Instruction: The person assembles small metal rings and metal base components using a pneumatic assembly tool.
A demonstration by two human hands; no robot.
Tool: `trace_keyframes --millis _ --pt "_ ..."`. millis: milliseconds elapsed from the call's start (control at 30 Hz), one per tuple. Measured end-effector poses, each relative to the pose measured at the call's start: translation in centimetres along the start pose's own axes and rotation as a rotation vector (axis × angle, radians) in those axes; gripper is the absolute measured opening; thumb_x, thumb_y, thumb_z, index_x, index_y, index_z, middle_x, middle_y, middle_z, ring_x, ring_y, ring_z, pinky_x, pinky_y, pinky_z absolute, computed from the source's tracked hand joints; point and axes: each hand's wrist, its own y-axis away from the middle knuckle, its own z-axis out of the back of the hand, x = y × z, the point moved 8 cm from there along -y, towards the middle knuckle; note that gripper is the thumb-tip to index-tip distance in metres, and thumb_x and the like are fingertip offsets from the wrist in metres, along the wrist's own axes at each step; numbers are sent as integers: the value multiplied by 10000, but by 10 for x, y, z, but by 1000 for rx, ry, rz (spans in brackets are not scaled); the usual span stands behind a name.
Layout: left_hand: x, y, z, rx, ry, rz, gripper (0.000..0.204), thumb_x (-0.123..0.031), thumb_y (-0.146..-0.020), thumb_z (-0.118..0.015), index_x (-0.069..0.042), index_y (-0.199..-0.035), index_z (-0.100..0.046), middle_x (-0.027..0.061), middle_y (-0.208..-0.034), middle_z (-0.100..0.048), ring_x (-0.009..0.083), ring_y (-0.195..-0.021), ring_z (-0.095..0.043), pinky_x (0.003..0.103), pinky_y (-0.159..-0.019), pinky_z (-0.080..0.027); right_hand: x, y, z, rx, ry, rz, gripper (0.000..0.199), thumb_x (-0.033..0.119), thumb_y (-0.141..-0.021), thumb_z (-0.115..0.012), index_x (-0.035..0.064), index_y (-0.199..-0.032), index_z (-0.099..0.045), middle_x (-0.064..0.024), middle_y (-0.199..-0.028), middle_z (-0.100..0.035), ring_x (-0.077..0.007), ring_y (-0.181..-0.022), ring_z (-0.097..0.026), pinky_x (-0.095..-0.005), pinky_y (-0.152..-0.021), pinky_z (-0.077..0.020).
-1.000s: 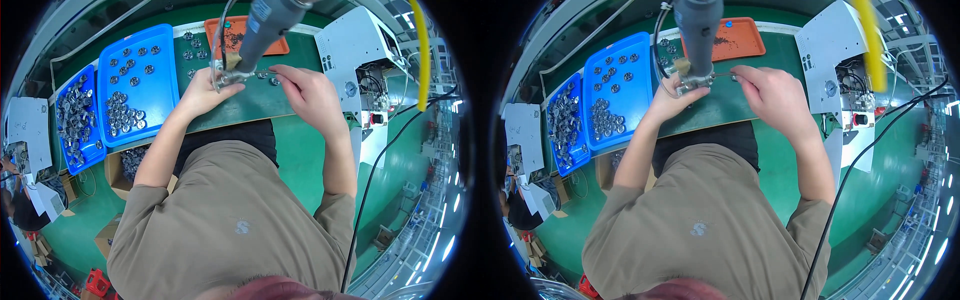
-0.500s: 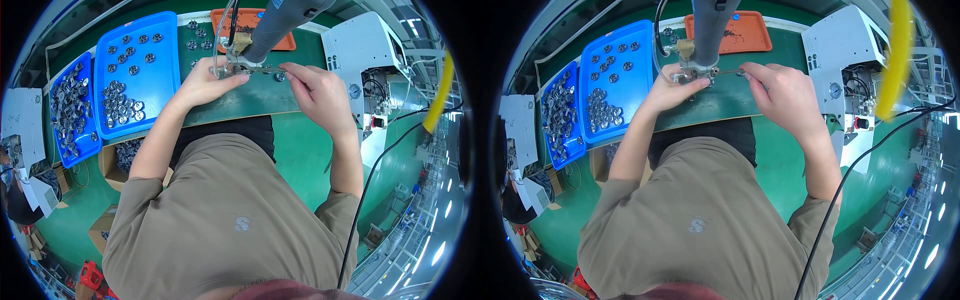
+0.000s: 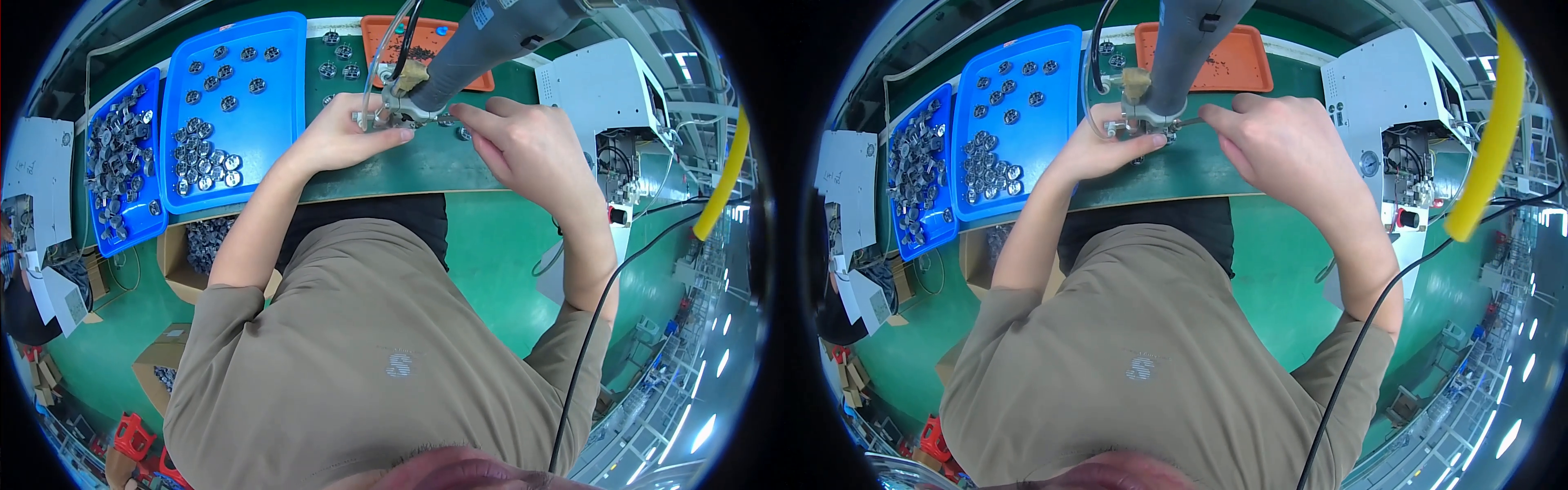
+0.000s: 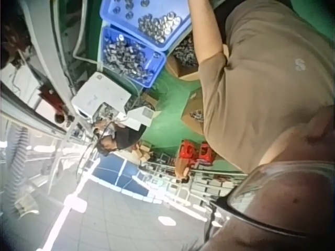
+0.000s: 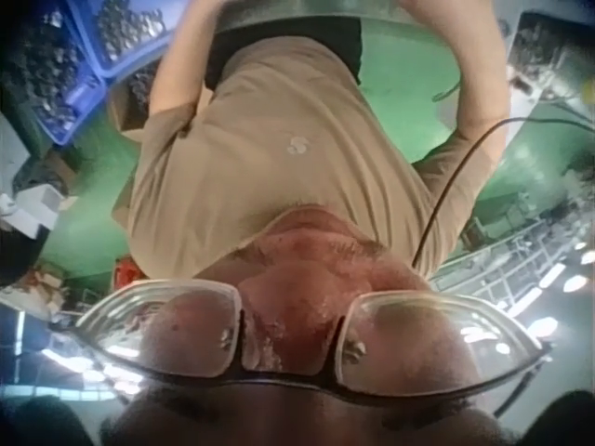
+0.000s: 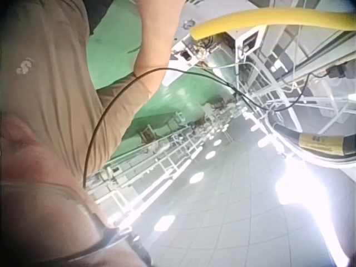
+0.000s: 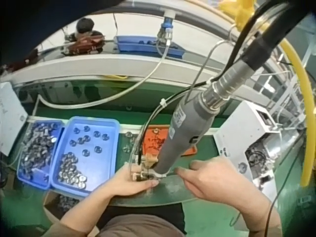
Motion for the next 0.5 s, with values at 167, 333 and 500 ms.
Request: trace_keyframes --millis 167,333,500 --pt "11 1 -3 -27 -4 -13 284 -276 -834 -834 -20 -867 -715 16 -714 -611 98 -715 -553 296 -640 -463 -5 -16 -4 -26 -116 183 188 109 -852 -674 104 -1033 -729 -94 -791 -680 -312 -695 -681 -430 -588 -538" --pt "-9 5 -3 -45 1 -57 324 -246 -821 -833 -6 -763 -623 68 -676 -622 131 -646 -540 325 -591 -444 4 -25 -11 49 -138 280 165 100 -845 -674 95 -1003 -724 -92 -858 -702 -337 -719 -685 -441 -598 -545" --pt "-7 8 -5 -47 -47 -187 254 -193 -799 -837 -15 -779 -658 143 -704 -638 186 -630 -588 355 -613 -480 -2 -17 -16 -7 -206 328 174 101 -812 -695 88 -985 -714 -100 -840 -683 -347 -711 -679 -455 -592 -533"
